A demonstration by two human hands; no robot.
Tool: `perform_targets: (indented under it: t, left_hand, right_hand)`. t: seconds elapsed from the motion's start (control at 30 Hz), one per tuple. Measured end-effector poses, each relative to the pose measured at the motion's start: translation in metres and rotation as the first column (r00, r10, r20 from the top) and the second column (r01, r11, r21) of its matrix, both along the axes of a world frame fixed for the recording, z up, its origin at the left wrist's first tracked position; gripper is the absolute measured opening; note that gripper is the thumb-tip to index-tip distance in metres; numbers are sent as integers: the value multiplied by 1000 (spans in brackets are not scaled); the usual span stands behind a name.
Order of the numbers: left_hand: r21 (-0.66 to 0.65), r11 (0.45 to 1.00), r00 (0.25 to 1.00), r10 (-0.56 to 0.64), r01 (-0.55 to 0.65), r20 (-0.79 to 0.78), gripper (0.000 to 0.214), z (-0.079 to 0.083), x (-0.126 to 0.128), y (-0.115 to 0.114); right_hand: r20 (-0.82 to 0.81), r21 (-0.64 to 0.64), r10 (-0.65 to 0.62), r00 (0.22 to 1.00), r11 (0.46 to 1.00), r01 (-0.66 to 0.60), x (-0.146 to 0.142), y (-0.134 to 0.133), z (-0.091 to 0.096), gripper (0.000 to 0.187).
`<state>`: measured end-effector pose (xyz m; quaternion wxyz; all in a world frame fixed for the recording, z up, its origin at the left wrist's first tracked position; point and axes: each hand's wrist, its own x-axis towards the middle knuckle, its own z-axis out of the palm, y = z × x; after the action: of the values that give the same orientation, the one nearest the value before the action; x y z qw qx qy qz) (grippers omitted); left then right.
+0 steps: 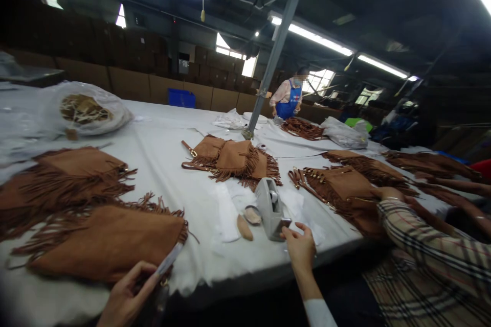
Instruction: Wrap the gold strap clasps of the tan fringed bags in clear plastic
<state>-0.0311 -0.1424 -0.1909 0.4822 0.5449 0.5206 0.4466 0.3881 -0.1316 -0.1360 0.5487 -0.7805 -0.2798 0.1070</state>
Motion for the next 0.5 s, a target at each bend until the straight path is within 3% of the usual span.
perform_targets:
  t: [0.13,0.23,0.37,0.5]
  left_hand:
    - [34,998,998,-49,51,-49,33,10,-3,3]
    - [40,997,997,-64,66,-48,31,10,-4,4]
    - [8,995,994,-100,100,-33,32,-2,-5,3]
    - [17,997,997,-71,72,-36,32,-16,-3,3]
  right_hand:
    - [81,-56,-38,996,997,43,0,5,1,56]
    - [83,-77,-24,996,997,30,-3,2,13,56]
    - [-32,-4,66,997,998,-66,-13,-5,42,60]
    - [-70,64,71,995,996,-67,-15,-2,61,59]
